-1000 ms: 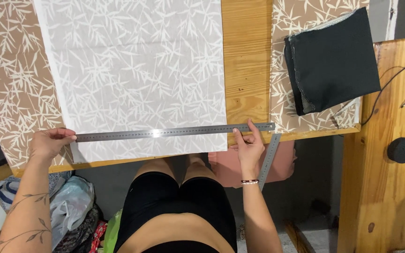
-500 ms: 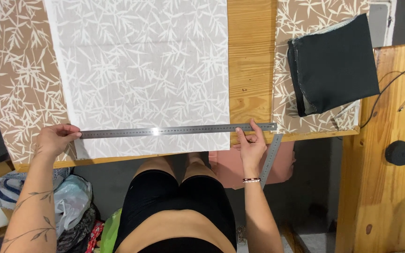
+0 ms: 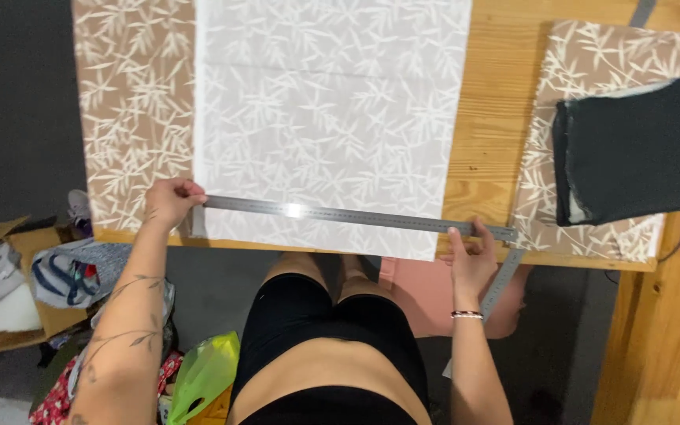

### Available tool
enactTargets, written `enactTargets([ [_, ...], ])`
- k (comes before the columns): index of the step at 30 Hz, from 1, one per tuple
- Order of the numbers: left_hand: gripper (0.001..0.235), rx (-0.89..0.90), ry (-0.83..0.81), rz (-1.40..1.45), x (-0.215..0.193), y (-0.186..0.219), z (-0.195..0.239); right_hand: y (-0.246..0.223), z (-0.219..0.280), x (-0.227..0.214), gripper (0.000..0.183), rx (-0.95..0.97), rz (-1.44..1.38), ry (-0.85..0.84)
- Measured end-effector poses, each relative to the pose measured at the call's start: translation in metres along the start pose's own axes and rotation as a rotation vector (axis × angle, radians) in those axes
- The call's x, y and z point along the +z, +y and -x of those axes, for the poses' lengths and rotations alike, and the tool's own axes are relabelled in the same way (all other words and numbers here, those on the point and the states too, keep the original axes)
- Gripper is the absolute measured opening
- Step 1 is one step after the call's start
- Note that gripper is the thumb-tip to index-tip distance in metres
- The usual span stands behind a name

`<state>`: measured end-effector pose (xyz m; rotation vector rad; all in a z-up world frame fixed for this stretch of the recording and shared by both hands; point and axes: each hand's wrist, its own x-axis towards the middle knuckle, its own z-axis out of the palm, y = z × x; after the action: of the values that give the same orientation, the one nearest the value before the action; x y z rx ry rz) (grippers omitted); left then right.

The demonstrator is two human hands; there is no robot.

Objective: The person uses a long metal ruler and tailor's chalk to measure and mark lines on a piece of white and brown patterned fabric on a wooden table.

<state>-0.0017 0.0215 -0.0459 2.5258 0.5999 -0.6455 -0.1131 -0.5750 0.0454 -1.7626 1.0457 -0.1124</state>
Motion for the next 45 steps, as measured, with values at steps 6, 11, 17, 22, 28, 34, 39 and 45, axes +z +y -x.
enactTargets([
  [6, 0.023, -0.022, 0.019, 0.072, -0.013, 0.028, 0.019, 0.007, 0.002, 0.005, 0.048, -0.044, -0.020, -0.036],
  [11, 0.017, -0.065, -0.027, 0.080, -0.012, 0.033, 0.013, 0.014, 0.000, 0.002, 0.049, -0.071, 0.015, -0.059],
  [17, 0.017, -0.071, -0.070, 0.072, -0.011, 0.028, 0.003, 0.012, -0.001, 0.002, 0.050, -0.080, -0.010, -0.066],
  [22, 0.022, -0.003, -0.106, 0.250, -0.023, 0.022, 0.012, 0.005, 0.002, -0.001, 0.051, -0.096, -0.023, -0.086],
  [28, 0.025, 0.130, -0.017, 0.369, -0.055, 0.068, 0.063, 0.014, -0.012, -0.003, 0.054, -0.265, 0.448, -0.038],
  [34, 0.031, 0.500, -0.108, -0.072, -0.046, 0.086, 0.064, 0.020, -0.021, -0.007, 0.041, -0.594, 0.815, -0.045],
  [39, 0.028, 0.549, -0.235, -0.227, -0.034, 0.079, 0.041, 0.066, -0.056, -0.013, 0.045, -0.875, 0.825, -0.157],
  [45, 0.022, 0.562, -0.318, -0.281, -0.037, 0.088, 0.040, 0.068, -0.052, -0.014, 0.033, -0.793, 0.878, -0.129],
])
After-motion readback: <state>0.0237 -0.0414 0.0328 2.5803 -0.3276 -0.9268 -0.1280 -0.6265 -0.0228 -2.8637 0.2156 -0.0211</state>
